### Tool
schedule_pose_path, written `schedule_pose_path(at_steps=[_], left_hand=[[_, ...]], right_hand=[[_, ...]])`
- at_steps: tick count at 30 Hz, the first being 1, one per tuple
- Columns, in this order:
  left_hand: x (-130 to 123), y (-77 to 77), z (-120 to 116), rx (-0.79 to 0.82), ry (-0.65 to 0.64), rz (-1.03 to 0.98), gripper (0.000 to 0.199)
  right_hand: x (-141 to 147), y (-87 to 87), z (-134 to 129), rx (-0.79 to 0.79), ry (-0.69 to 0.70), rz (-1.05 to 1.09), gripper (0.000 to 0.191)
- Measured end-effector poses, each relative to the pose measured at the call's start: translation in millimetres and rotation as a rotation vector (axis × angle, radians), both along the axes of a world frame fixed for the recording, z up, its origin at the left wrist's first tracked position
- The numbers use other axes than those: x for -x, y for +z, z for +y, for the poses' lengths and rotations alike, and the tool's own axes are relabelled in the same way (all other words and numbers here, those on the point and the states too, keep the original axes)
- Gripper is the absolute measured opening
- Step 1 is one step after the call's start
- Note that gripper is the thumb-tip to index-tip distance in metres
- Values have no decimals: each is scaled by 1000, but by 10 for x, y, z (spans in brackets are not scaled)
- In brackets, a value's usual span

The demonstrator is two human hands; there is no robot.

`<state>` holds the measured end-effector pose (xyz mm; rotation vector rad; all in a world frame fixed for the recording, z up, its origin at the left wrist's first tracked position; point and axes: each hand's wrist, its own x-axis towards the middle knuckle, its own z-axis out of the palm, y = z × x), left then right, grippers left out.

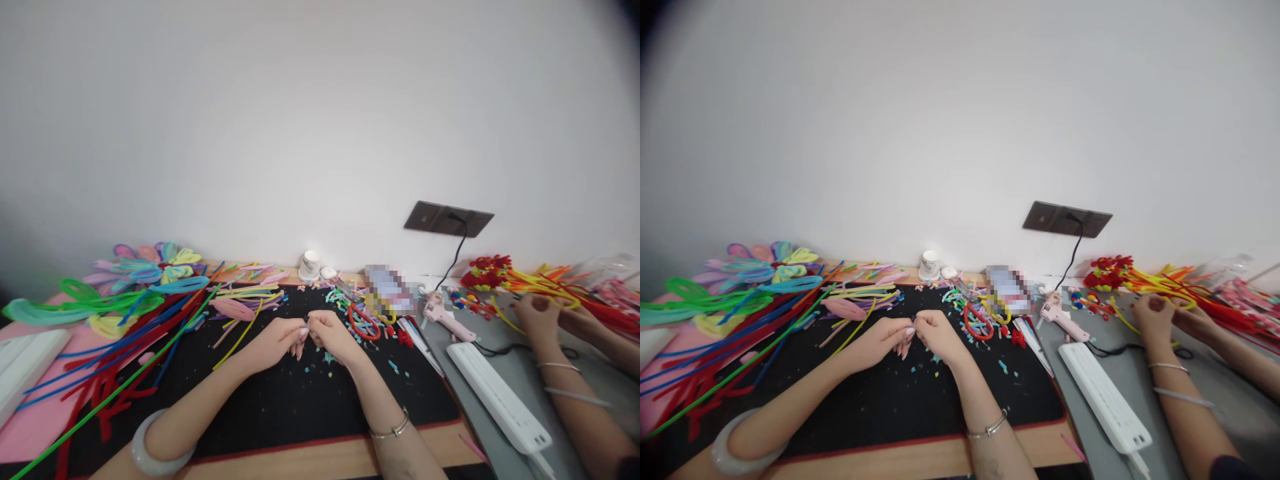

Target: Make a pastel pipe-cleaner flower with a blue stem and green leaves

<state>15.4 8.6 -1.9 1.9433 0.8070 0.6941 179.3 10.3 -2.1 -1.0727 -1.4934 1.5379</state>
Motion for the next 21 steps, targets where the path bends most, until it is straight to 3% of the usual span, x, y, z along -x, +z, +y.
schedule_pose_path(at_steps=[10, 13, 16, 21], left_hand=[[-5, -24, -33, 551, -180, -392, 33], [-24, -35, -45, 599, -176, -434, 32], [-10, 2, -29, 371, -86, -285, 34], [80, 8, 28, -392, 138, 257, 31]], right_hand=[[31, 78, -76, -81, 27, 141, 31], [41, 82, -88, -102, 7, 127, 32], [43, 61, -57, -82, -35, 126, 32], [38, 9, 15, 97, -74, 46, 40]])
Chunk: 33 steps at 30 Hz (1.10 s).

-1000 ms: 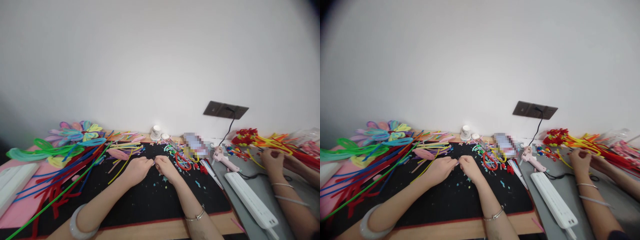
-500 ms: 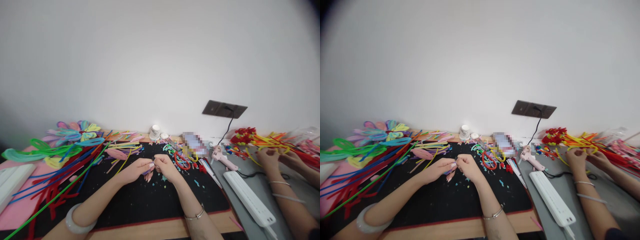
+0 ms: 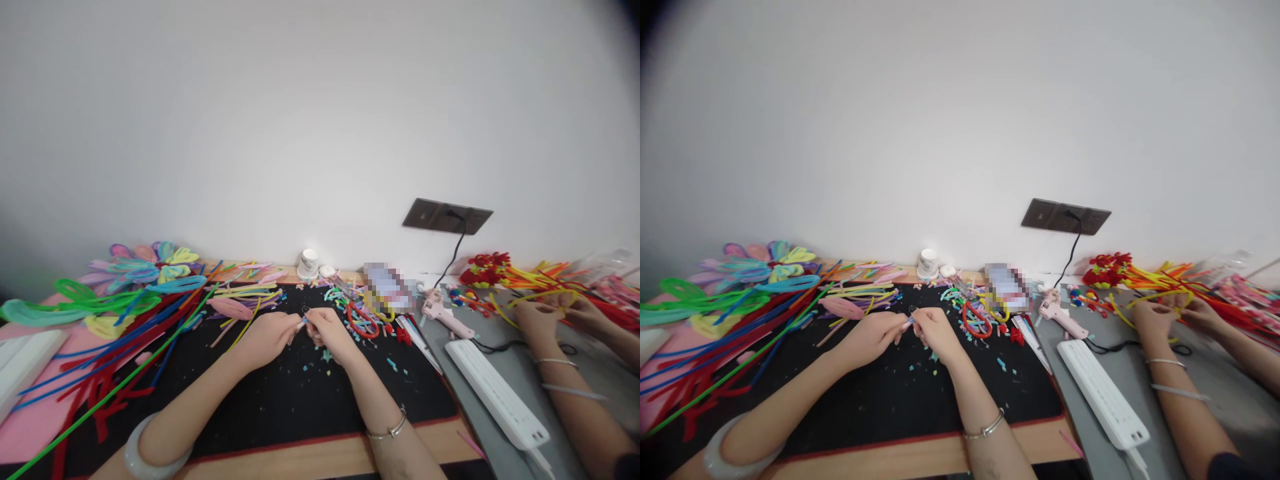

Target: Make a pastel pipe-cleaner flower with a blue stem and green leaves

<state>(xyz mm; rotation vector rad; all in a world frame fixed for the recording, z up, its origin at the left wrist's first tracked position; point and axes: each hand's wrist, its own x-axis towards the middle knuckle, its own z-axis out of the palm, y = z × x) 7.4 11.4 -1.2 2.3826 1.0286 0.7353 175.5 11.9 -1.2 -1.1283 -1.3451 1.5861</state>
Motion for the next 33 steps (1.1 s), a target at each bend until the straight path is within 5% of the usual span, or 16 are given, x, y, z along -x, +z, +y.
schedule_pose_path(at_steps=[5, 12, 16, 22, 26, 33], left_hand=[[6, -51, 21, -273, -2, 266, 24], [-18, -11, 7, -269, 21, 288, 24], [-16, -2, 18, -42, 17, 67, 29], [-82, -10, 13, 631, -150, -491, 33], [-101, -51, -25, 982, -264, -797, 31], [-47, -50, -52, 1196, -442, -904, 30]], right_hand=[[10, -21, -8, 134, -66, -83, 40], [30, 16, -28, 111, -58, -24, 22], [30, -4, -17, -14, -60, -32, 22], [-14, 34, -29, -362, -9, -127, 26], [-18, 133, -83, -439, 41, -90, 30], [44, 286, -204, -492, 96, -154, 28]])
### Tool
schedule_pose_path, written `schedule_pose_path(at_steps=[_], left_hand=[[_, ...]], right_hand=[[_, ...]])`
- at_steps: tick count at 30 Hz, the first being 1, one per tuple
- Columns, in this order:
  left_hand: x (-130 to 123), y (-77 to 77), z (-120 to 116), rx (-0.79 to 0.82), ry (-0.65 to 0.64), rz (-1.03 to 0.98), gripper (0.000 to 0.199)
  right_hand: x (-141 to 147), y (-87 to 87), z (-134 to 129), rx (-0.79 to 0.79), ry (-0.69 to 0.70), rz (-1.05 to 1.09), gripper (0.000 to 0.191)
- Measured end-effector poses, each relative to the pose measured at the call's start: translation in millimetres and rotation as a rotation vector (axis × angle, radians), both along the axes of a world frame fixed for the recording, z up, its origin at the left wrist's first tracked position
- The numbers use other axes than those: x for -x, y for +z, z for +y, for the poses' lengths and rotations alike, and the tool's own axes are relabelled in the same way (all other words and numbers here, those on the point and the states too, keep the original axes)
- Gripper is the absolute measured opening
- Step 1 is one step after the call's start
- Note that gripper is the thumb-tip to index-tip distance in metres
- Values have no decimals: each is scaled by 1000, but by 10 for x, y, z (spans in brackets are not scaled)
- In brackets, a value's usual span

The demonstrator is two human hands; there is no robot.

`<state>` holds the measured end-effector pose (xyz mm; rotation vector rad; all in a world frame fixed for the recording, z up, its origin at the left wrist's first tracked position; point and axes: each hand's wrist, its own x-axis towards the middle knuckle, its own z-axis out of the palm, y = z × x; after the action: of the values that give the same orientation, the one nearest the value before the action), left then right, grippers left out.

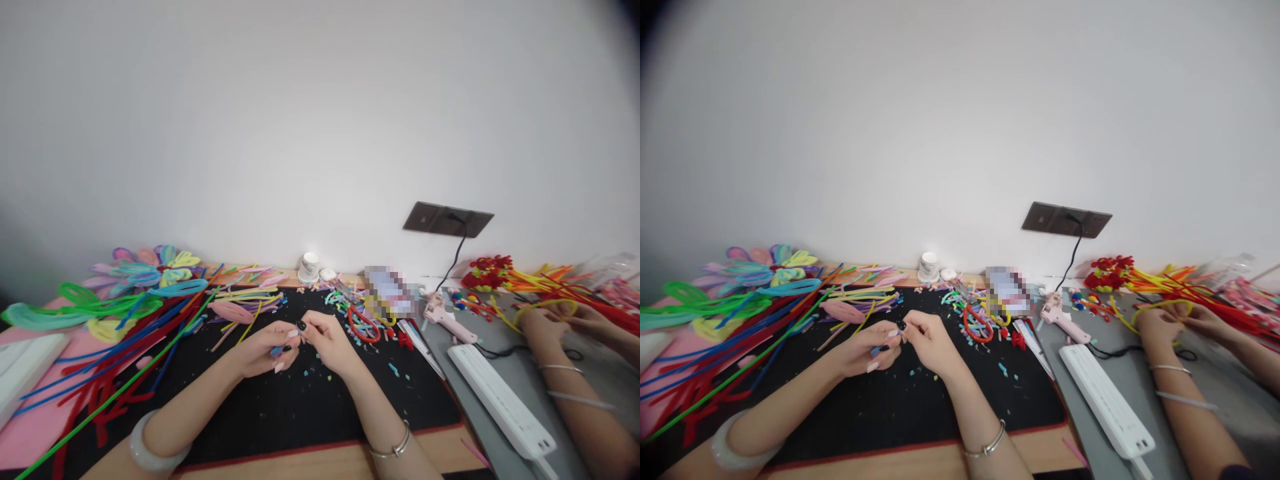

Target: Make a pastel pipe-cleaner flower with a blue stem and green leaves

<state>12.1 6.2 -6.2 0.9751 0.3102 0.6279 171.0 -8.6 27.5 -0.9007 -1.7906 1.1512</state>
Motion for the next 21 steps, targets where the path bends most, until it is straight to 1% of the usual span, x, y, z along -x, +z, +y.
schedule_pose_path(at_steps=[2, 4, 6, 7, 8, 9, 10, 12, 14, 16, 19, 21], left_hand=[[1, -3, 16, 4, 62, 36, 29], [-6, -11, 40, 15, 173, 85, 26], [-14, -21, 67, 24, 280, 140, 26], [-18, -25, 78, 18, 320, 169, 26], [-22, -29, 87, 3, 349, 196, 27], [-27, -33, 93, -15, 370, 218, 28], [-30, -37, 96, -32, 383, 235, 28], [-37, -47, 98, -50, 394, 251, 29], [-42, -57, 98, -45, 388, 251, 29], [-45, -63, 100, -34, 378, 242, 31], [-49, -61, 103, -8, 386, 222, 35], [-53, -57, 105, 26, 399, 211, 37]], right_hand=[[-67, 24, 29, -28, -34, -92, 25], [-234, 43, 102, -63, -119, -193, 19], [-496, 52, 199, -90, -298, -262, 14], [-647, 48, 247, -89, -422, -309, 11], [-797, 37, 290, -84, -550, -398, 12], [-935, 19, 324, -73, -642, -534, 16], [-1051, -5, 346, -65, -689, -658, 22], [-1190, -67, 359, -58, -697, -857, 28], [-1202, -129, 341, -70, -715, -998, 35], [-1133, -170, 312, -83, -762, -1102, 42], [-1023, -186, 288, -68, -821, -1202, 47], [-1000, -179, 292, -24, -831, -1237, 47]])
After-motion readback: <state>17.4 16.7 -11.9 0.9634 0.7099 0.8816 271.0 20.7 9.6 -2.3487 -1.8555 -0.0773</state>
